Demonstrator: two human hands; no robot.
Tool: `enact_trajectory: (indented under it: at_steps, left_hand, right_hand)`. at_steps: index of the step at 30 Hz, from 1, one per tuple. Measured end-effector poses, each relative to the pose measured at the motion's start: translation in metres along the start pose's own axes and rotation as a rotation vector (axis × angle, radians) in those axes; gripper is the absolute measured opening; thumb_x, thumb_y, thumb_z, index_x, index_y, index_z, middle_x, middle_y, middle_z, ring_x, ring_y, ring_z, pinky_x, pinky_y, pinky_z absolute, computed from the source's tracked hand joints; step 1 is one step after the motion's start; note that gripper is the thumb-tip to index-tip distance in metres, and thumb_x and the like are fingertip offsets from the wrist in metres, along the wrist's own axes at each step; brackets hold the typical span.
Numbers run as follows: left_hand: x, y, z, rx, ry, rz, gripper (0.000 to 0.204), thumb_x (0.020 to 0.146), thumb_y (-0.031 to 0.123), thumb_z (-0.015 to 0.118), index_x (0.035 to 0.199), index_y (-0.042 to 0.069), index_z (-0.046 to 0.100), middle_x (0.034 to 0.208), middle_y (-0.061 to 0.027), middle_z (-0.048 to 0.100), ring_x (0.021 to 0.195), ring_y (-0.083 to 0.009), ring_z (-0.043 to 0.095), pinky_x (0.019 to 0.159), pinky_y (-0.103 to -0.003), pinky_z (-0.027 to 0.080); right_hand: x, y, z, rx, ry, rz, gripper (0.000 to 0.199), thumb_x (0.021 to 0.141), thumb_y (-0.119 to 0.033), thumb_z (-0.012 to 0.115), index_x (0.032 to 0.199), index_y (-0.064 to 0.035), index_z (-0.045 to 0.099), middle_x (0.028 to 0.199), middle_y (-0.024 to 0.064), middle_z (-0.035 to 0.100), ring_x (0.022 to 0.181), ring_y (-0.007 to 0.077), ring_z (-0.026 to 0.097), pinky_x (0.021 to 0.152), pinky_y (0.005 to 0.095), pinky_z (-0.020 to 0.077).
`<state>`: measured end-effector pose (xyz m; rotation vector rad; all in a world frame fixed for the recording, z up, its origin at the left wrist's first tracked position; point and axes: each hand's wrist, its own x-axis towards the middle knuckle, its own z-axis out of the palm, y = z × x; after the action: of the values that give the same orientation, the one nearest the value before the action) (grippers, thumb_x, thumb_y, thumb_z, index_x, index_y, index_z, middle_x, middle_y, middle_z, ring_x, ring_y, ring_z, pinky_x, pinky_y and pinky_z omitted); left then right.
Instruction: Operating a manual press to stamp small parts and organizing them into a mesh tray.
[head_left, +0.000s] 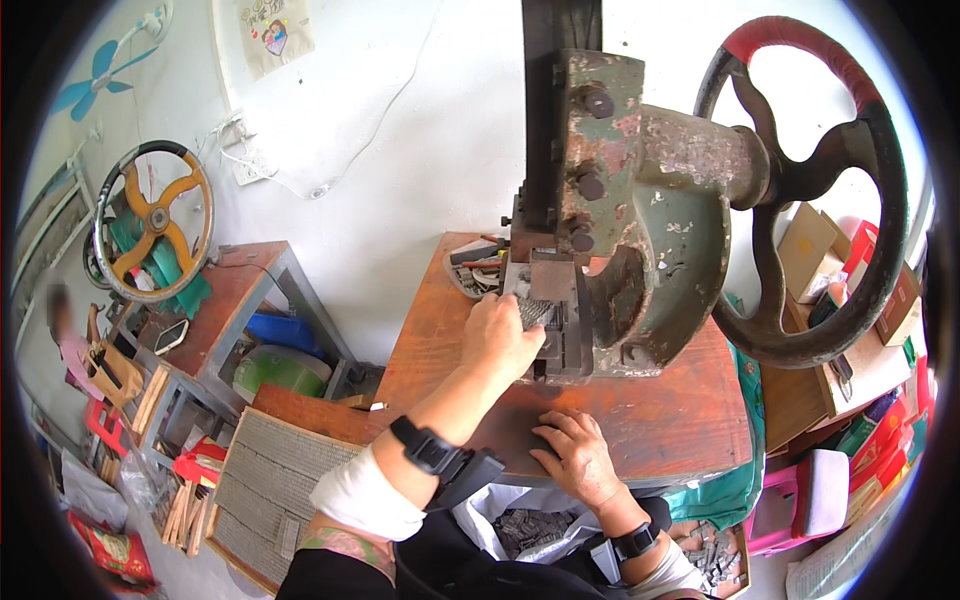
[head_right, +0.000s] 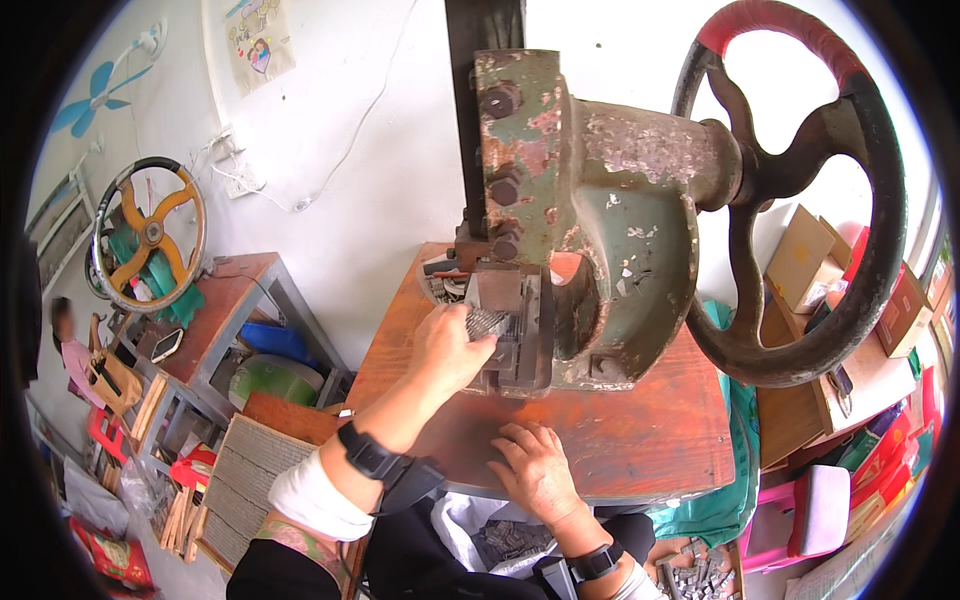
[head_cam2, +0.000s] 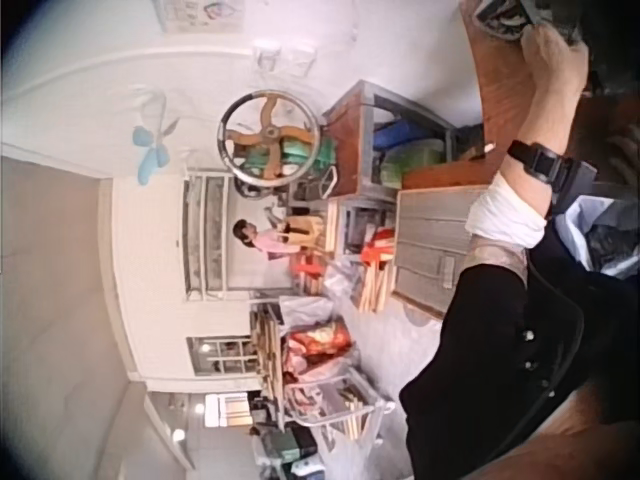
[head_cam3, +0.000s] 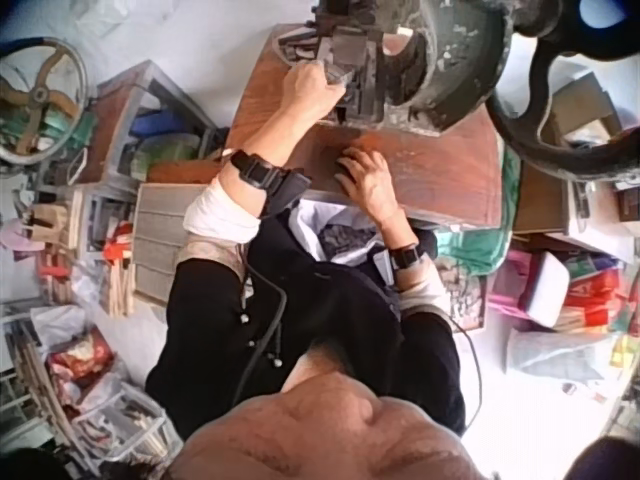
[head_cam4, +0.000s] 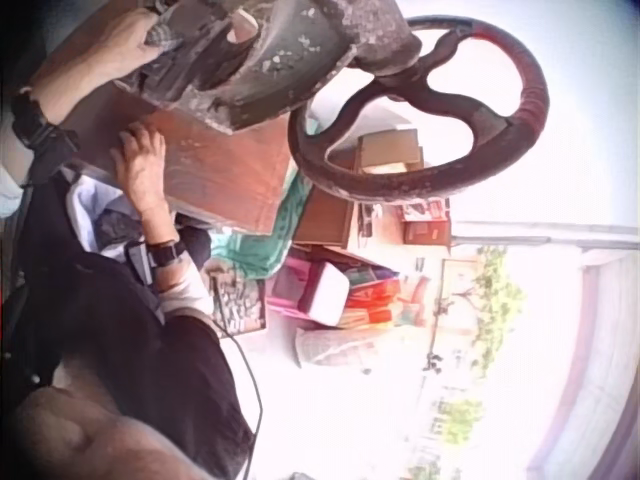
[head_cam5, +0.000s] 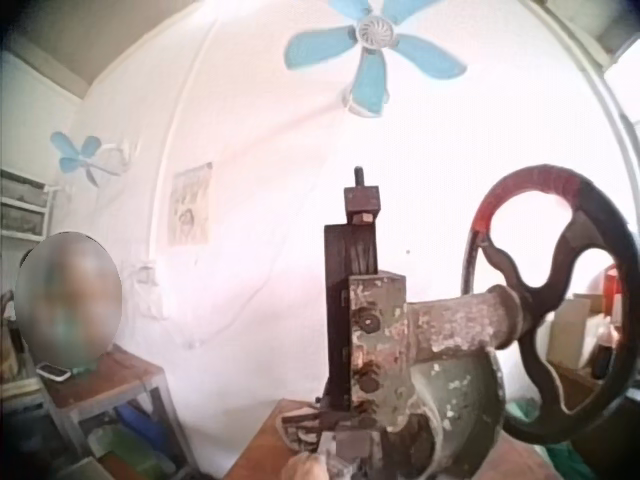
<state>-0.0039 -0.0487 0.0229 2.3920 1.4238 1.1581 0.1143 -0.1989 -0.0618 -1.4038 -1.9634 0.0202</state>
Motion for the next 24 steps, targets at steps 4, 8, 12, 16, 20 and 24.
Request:
enact_trajectory:
  at_steps: [4,8,12,16,20,24]
  left_hand:
    - [0.019,0.011,0.023,0.004,-0.03,-0.089,0.033,0.069,0.022,0.076,0.083,-0.005,0.062,0.086,-0.023,0.061,0.085,-0.0387,0.061,0.078,-0.044,0.05]
    - [0.026,0.019,0.032,-0.165,0.001,-0.145,0.039,0.066,0.021,0.079,0.088,-0.006,0.063,0.081,-0.0235,0.065,0.08,-0.0393,0.064,0.073,-0.045,0.051]
    - [0.02,0.014,0.021,-0.496,-0.005,-0.163,0.046,0.067,0.019,0.077,0.1,-0.006,0.059,0.082,-0.019,0.067,0.078,-0.03,0.066,0.073,-0.039,0.052]
    - [0.015,-0.006,0.0,-1.062,-0.347,-0.234,0.043,0.075,0.008,0.07,0.113,-0.007,0.056,0.089,-0.0174,0.067,0.08,-0.0174,0.065,0.073,-0.03,0.051]
    - [0.011,-0.008,0.009,-0.685,-0.229,-0.093,0.042,0.076,0.006,0.07,0.115,-0.004,0.058,0.088,-0.0174,0.068,0.077,-0.0196,0.067,0.071,-0.031,0.052]
    - [0.016,-0.009,0.021,-0.701,-0.114,-0.146,0.045,0.07,0.008,0.071,0.112,-0.003,0.06,0.09,-0.0198,0.069,0.077,-0.0261,0.068,0.072,-0.033,0.052]
  right_hand:
    - [-0.001,0.002,0.0,-0.022,-0.004,-0.005,0.03,0.074,-0.02,0.071,0.1,-0.0065,0.066,0.111,0.0094,0.059,0.107,0.0301,0.053,0.096,0.0438,0.0408]
    - [-0.002,0.004,0.004,-0.037,-0.009,-0.006,0.029,0.074,-0.02,0.071,0.1,-0.006,0.065,0.111,0.0097,0.06,0.107,0.0304,0.053,0.095,0.0436,0.0409]
    - [-0.004,-0.001,-0.003,-0.011,0.024,-0.015,0.032,0.072,-0.016,0.073,0.101,-0.0056,0.065,0.11,0.0112,0.059,0.106,0.0312,0.053,0.093,0.0431,0.0421]
    - [0.016,0.0,-0.024,0.257,0.226,0.141,0.036,0.07,-0.011,0.075,0.103,-0.0037,0.065,0.108,0.0132,0.059,0.105,0.0319,0.053,0.093,0.044,0.0424]
    - [0.065,0.014,-0.031,-0.047,0.306,0.074,0.058,0.078,-0.022,0.071,0.125,0.0038,0.049,0.126,0.0216,0.05,0.12,0.0402,0.043,0.099,0.048,0.0374]
    - [0.097,0.023,-0.024,-0.2,0.036,0.202,0.075,0.084,-0.042,0.064,0.134,0.007,0.039,0.139,0.023,0.041,0.132,0.0427,0.031,0.105,0.0502,0.0316]
